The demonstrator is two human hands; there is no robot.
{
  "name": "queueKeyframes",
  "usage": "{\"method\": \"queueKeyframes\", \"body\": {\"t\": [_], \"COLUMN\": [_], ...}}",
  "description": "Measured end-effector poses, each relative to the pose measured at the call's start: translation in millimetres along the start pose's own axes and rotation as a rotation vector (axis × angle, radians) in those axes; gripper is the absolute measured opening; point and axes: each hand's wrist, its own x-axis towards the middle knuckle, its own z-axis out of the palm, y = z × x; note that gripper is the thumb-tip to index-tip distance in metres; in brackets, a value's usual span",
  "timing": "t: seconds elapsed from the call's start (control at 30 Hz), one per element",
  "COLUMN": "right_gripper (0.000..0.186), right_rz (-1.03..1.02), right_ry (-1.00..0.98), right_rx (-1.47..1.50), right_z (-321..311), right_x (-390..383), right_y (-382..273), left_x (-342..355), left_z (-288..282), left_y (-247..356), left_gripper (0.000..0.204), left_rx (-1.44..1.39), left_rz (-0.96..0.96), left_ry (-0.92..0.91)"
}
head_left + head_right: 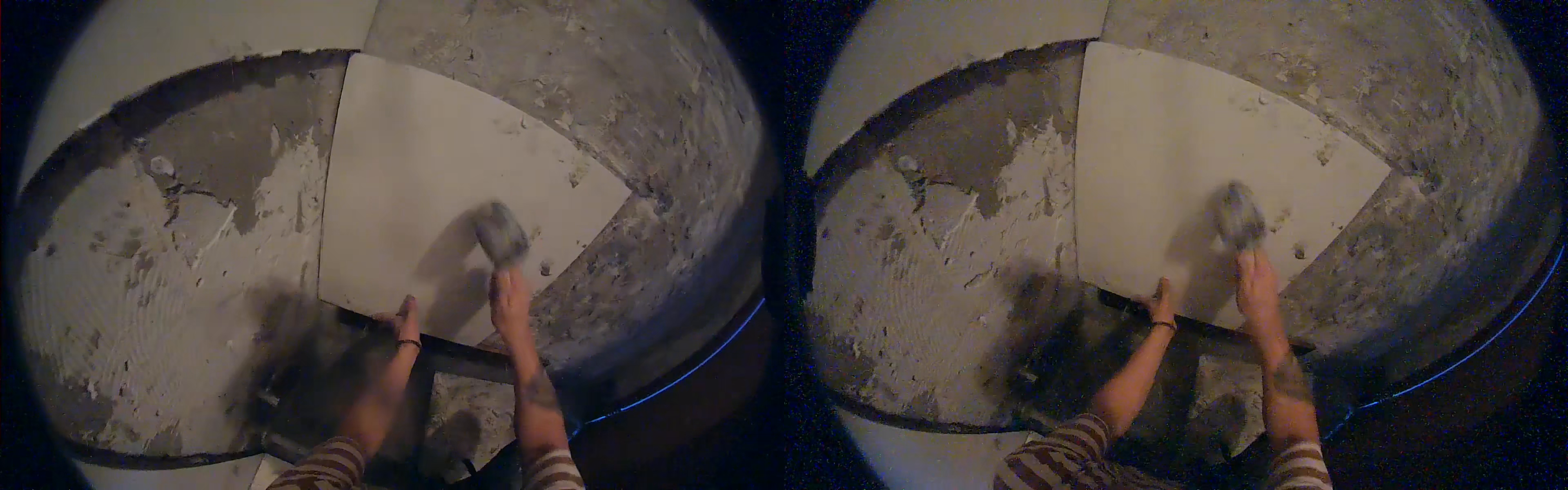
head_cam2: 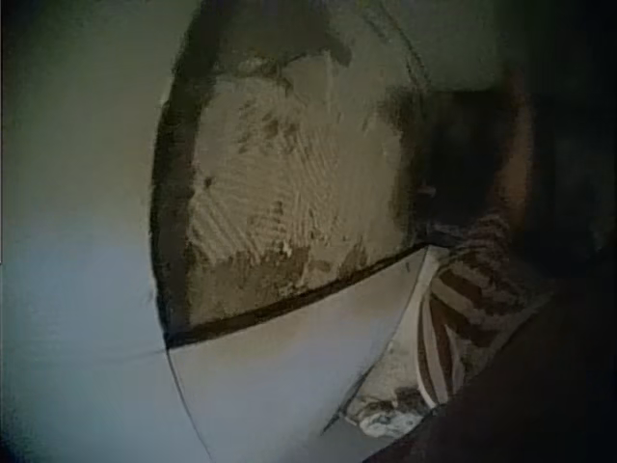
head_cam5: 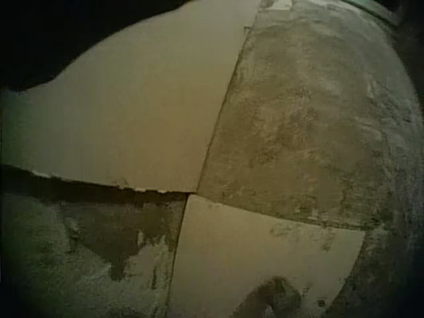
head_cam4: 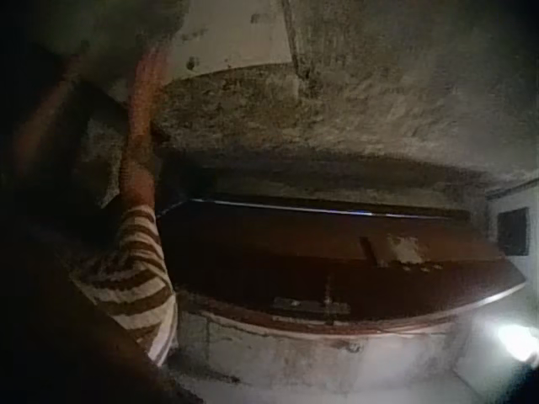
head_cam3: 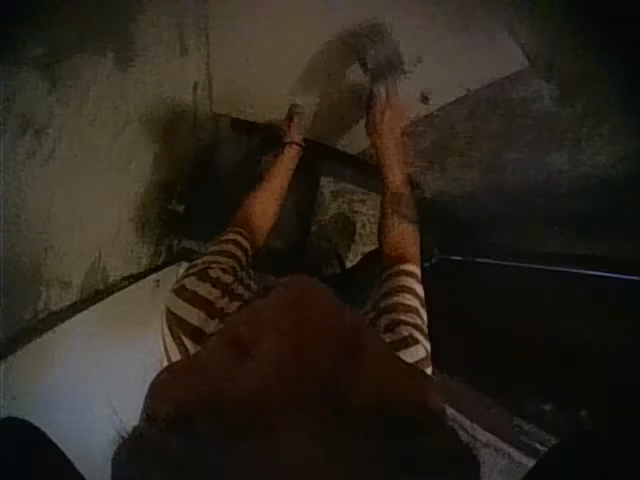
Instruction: The person positions a tile onto a wall surface by hand, taps it into place with a rubber mallet, and inserts spacers between the tiles.
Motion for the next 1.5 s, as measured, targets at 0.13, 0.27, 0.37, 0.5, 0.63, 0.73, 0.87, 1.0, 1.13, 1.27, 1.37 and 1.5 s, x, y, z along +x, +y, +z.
{"method": "queueKeyframes", "body": {"t": [0.13, 0.27, 0.37, 0.5, 0.63, 0.73, 0.87, 1.0, 1.13, 1.27, 1.37, 1.5], "right_gripper": [0.021, 0.03, 0.033, 0.035, 0.033, 0.034, 0.039, 0.04, 0.042, 0.044, 0.045, 0.045], "right_rz": [0.126, 0.017, -0.055, 0.051, -0.126, -0.142, -0.187, -0.496, -0.332, -0.298, -0.356, -0.363], "right_ry": [0.069, 0.058, 0.103, 0.103, -0.038, -0.102, -0.151, 0.027, -0.125, -0.112, -0.1, -0.038], "right_rx": [0.05, -0.062, -0.029, -0.103, -0.071, -0.199, -0.35, -0.362, -0.352, -0.358, -0.435, -0.469], "right_z": [-7, -12, 4, -25, -30, -27, -31, -32, -29, -24, -30, -31], "right_x": [28, 66, 69, 62, 60, 86, 105, 98, 106, 130, 126, 121], "right_y": [4, -8, -17, -11, -54, -60, -67, -65, -73, -57, -69, -66], "left_x": [-56, -54, -14, -71, -67, -79, -78, -78, -72, -74, -70, -79], "left_z": [74, 71, 30, 113, 158, 165, 167, 167, 162, 166, 167, 169], "left_y": [28, 41, 44, 112, 188, 196, 197, 201, 199, 195, 195, 199], "left_gripper": [0.06, 0.066, 0.082, 0.104, 0.114, 0.118, 0.113, 0.114, 0.117, 0.115, 0.114, 0.112], "left_rx": [0.445, 0.291, 0.556, 0.913, 1.157, 1.079, 1.134, 1.072, 1.052, 1.12, 1.129, 1.129], "left_rz": [0.151, -0.014, -0.015, 0.69, 0.989, 0.869, 0.792, 0.796, 0.875, 0.819, 0.849, 0.916], "left_ry": [0.185, 0.083, 0.07, 0.006, 0.006, 0.013, 0.117, 0.032, -0.007, 0.012, 0.051, 0.005]}}
